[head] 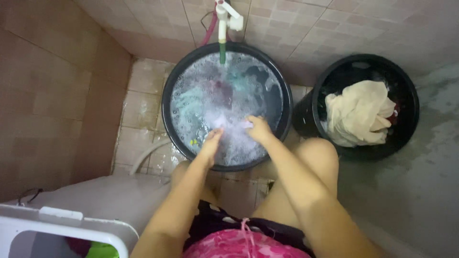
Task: Washing and rinsing clothes by hand in buckets and a small washing machine.
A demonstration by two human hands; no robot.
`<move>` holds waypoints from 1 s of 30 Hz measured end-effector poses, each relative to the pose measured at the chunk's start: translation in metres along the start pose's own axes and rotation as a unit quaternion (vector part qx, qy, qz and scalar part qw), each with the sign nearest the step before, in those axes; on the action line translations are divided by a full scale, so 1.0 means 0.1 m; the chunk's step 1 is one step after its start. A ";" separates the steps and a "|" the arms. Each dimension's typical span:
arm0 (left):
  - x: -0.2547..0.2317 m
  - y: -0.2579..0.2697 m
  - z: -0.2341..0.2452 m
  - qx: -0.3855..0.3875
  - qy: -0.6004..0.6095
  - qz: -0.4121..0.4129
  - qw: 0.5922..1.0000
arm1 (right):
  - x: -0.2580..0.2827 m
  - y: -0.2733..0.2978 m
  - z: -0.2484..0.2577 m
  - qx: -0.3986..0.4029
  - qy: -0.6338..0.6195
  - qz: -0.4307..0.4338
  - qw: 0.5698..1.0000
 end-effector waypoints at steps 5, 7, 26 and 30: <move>-0.13 -0.11 -0.48 0.139 0.164 0.052 0.975 | 1.19 0.29 0.91 -0.181 -0.333 0.030 0.925; -0.29 0.15 -0.64 0.276 0.260 0.049 0.924 | 1.72 0.49 1.18 -0.227 -0.382 0.087 0.892; -0.48 0.58 -0.09 -0.153 -0.469 -0.212 0.844 | 0.11 -0.12 0.24 -0.147 0.064 0.076 0.984; -0.28 0.52 -0.04 -0.130 -0.627 -0.068 0.765 | 0.52 0.04 0.22 0.158 -0.012 0.000 0.987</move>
Point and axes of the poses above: each hand's wrist, its own y-axis away from the middle knuckle, its own z-axis out of the back of the hand, x = y × z, the point moved 7 cm from there along -y, towards the middle knuckle, and after that the axes turned 15 degrees about z, right-handed, at the moved point
